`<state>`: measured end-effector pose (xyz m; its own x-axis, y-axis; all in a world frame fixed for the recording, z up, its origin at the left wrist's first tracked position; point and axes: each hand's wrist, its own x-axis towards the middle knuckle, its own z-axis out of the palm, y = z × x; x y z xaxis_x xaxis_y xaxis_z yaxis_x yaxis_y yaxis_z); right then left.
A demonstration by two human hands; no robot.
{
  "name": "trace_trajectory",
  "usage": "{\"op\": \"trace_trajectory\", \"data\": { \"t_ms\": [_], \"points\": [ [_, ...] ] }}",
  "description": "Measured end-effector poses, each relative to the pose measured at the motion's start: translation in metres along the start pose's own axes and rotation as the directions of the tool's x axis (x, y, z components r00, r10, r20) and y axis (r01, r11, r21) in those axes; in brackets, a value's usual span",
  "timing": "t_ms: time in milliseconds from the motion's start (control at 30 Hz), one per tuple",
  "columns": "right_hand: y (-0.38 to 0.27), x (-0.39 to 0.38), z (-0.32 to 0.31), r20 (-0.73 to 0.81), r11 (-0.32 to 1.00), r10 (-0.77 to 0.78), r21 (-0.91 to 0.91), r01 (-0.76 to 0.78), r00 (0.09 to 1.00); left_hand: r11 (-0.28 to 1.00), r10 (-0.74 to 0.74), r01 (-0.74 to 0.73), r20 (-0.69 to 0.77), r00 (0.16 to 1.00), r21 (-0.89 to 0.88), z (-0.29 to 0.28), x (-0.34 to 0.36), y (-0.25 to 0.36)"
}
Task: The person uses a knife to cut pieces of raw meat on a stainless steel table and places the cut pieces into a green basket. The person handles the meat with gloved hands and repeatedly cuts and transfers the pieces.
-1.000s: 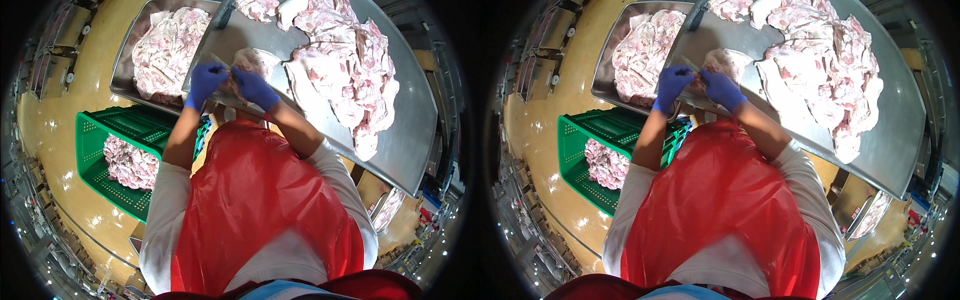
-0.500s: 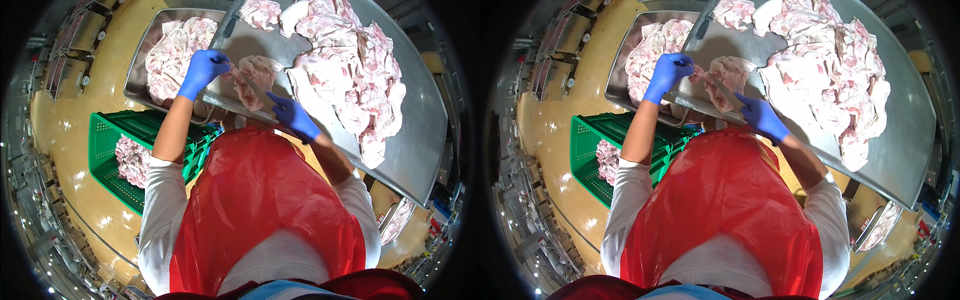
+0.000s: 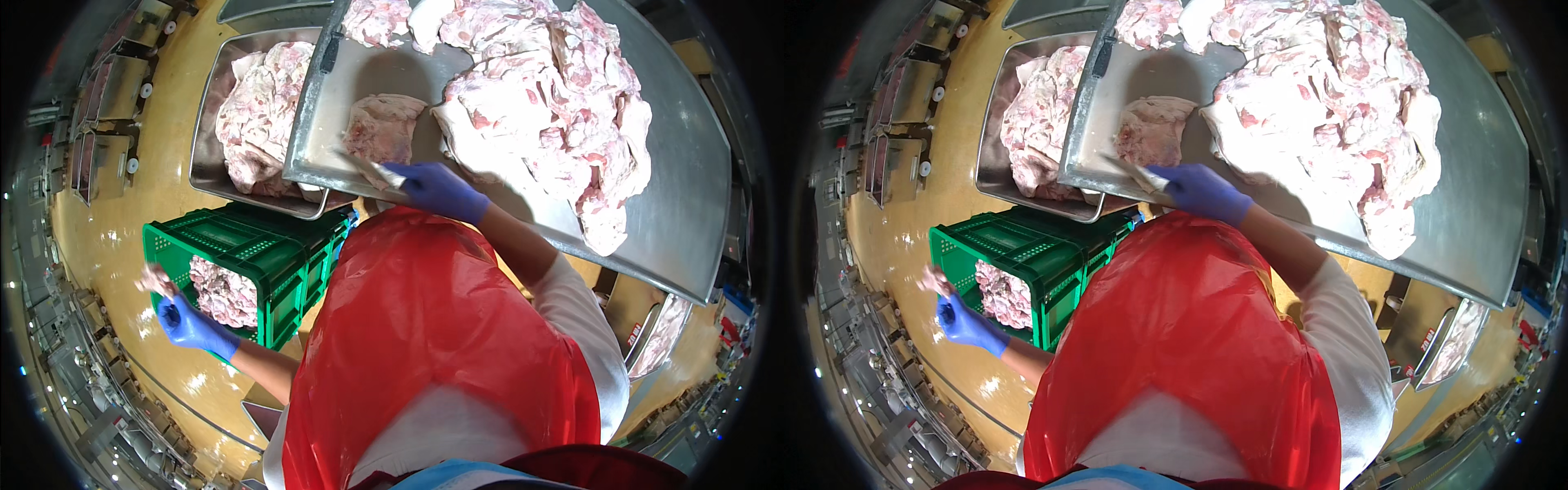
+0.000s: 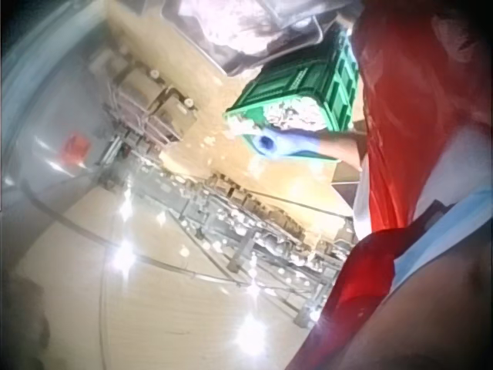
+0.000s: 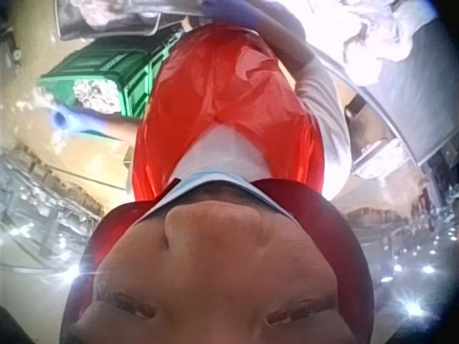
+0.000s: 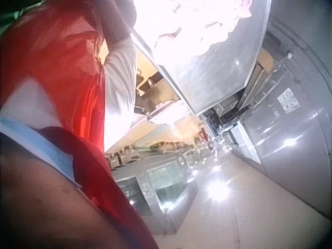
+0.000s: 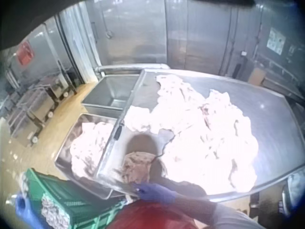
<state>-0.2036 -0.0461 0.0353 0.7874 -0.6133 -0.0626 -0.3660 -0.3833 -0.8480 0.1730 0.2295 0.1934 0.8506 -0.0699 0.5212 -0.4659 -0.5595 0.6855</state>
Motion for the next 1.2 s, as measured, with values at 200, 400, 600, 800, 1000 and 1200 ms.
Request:
{"op": "trace_trajectory", "data": {
  "t_ms": [200, 400, 600, 800, 1000, 1200],
  "points": [
    [0.059, -0.063, -0.012, -0.468, 0.99, -0.047, -0.138, -0.021, 0.883, 0.985, 0.07, -0.131, 0.428, 0.901, 0.115, 0.089, -0.064, -0.034],
    [0.056, -0.069, -0.005, -0.47, 0.948, 0.316, 0.136, -0.286, 0.824, 0.596, 0.773, -0.508, 0.617, 0.152, -0.622, 0.294, -0.229, 0.131],
    [0.061, -0.07, 0.019, -0.574, 0.969, 0.245, 0.161, -0.185, 0.781, 0.463, 0.693, -0.635, 0.699, -0.176, -0.619, 0.375, -0.241, 0.148],
    [0.052, -0.064, 0.026, -0.465, 0.954, 0.298, 0.126, -0.271, 0.834, 0.799, 0.527, -0.253, 0.838, -0.144, -0.546, 0.366, -0.203, 0.146],
    [0.053, -0.057, 0.025, -0.545, 0.954, 0.297, 0.138, -0.266, 0.784, 0.366, 0.787, -0.552, 0.566, -0.247, -0.749, 0.363, -0.223, 0.132],
    [0.043, -0.062, 0.028, -0.565, 0.985, 0.152, 0.017, -0.173, 0.811, 0.71, 0.643, -0.32, 0.763, -0.071, -0.628, 0.357, -0.188, 0.13]
  ]
}}
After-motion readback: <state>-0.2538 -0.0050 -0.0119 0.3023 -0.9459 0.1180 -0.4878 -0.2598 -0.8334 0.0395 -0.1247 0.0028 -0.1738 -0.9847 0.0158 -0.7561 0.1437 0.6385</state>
